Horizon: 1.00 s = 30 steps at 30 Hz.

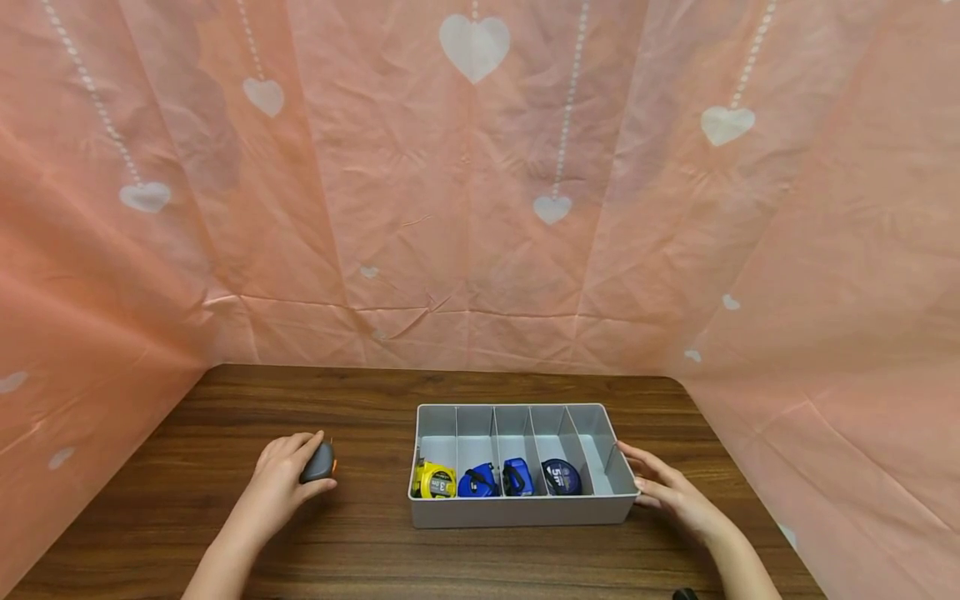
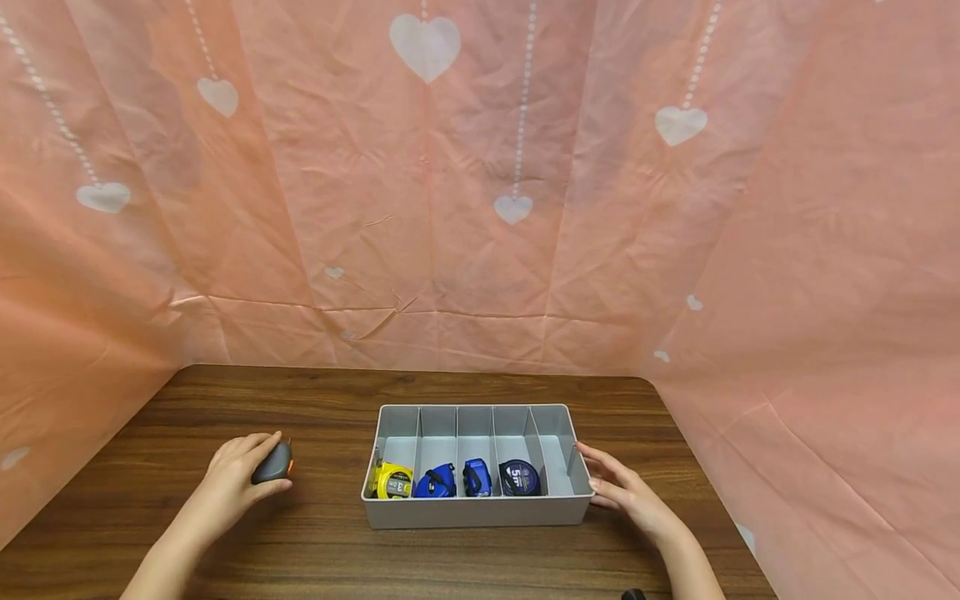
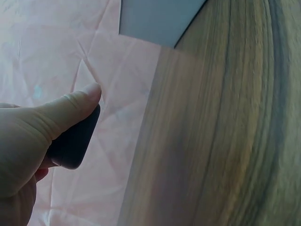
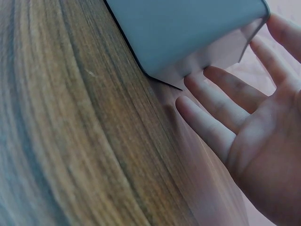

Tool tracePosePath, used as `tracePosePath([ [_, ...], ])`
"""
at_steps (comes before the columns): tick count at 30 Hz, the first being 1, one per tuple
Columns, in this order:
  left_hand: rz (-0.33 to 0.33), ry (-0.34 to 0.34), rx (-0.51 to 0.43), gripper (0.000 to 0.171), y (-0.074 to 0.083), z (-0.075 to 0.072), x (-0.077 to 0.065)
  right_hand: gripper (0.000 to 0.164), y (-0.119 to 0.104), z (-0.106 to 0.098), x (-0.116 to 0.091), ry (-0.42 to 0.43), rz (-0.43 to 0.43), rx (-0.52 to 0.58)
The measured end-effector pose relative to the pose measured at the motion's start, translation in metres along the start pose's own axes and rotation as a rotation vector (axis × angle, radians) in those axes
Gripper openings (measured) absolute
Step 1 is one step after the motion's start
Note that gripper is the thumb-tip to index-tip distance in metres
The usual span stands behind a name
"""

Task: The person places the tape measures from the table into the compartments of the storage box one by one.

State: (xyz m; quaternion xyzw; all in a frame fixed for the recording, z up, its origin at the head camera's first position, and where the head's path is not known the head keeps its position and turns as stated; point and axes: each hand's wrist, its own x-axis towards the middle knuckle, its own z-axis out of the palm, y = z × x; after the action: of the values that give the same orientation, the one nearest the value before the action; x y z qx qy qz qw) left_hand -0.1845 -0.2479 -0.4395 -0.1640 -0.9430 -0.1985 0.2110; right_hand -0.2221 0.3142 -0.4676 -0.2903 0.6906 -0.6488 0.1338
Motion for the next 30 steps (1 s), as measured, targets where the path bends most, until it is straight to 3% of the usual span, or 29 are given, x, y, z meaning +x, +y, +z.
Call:
tracePosePath([
  [12, 0.065, 0.01, -0.015, 0.071, 0.021, 0.006, 0.016, 0.048, 0.0, 0.0, 0.0, -0.003, 0.001, -0.007],
  [21, 0.163, 0.082, -0.024, 0.068, 0.038, 0.009, 0.029, 0.048, 0.001, 0.0, 0.0, 0.003, 0.003, 0.003],
  [30, 0.188, 0.075, -0.055, 0.066, 0.057, 0.013, 0.039, 0.048, 0.0, 0.0, 0.0, 0.01, 0.013, -0.015],
])
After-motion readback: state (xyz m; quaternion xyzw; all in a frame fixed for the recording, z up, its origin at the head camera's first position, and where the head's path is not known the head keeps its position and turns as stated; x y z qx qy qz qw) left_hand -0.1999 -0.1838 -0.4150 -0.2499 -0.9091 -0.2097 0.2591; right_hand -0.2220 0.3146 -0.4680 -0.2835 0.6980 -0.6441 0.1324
